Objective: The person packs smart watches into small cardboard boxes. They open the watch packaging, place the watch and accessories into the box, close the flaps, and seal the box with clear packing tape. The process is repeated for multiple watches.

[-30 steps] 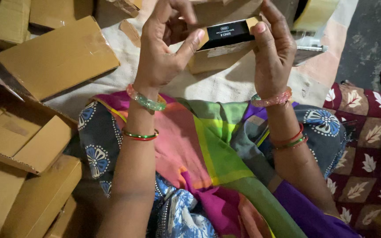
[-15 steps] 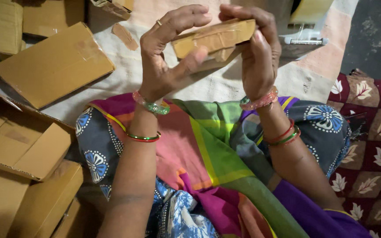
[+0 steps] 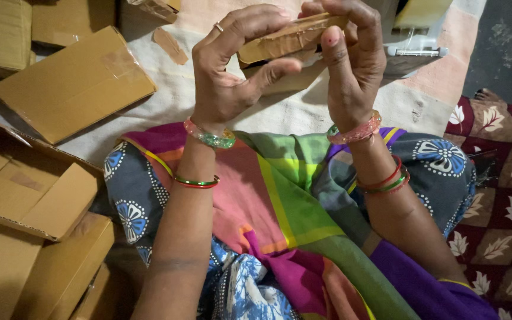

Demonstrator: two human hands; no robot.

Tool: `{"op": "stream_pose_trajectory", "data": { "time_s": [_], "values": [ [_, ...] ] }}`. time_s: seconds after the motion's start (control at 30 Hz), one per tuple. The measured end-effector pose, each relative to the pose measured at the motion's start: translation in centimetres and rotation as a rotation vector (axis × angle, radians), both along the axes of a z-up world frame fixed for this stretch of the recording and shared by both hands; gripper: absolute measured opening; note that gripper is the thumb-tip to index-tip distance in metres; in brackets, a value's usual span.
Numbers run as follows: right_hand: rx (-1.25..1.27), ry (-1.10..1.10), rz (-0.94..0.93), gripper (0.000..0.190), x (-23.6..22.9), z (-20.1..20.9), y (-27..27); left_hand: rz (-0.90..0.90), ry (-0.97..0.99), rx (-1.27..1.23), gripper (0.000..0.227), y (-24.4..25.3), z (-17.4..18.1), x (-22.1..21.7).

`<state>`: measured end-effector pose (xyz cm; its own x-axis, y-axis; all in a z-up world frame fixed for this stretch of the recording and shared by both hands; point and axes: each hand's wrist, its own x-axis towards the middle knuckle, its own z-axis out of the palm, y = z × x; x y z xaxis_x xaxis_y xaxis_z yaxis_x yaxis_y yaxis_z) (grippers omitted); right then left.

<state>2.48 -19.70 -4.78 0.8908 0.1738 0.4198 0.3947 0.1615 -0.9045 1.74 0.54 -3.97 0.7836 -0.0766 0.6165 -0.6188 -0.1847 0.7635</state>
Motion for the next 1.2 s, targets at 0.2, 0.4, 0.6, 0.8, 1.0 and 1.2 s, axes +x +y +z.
{"op": "stream_pose_trajectory", "data": {
  "time_s": [0.2, 0.4, 0.6, 0.8, 1.0, 1.2],
  "values": [
    [0.011, -0.024, 0.045, 0.017, 0.4, 0.1, -0.4, 0.011, 0.022, 0.037, 0.028, -0.2, 0.0, -0.3],
    [-0.011, -0.014, 0.057, 0.010, 0.6, -0.8, -1.5, -0.032, 0.068, 0.032, 0.036, 0.1, -0.3, -0.3],
    [-0.066, -0.061, 0.029, 0.013, 0.9, -1.1, -1.9, -0.054, 0.063, 0.078, 0.045, 0.0, -0.7, -0.3],
    [-0.140, -0.157, 0.108, 0.025, 1.2, -0.8, -2.2, -0.075, 0.100, 0.033, 0.043, -0.9, -1.6, -0.4],
    [-0.137, -0.079, 0.185, 0.038, 1.7, -2.4, -2.7, -0.022, 0.027, 0.082, 0.041, -0.9, -2.8, -0.1],
    [-0.148, -0.075, 0.151, 0.028, 1.4, -2.3, -2.7, 0.058, 0.035, 0.043, 0.032, -2.2, -3.5, 0.0]
  ]
}}
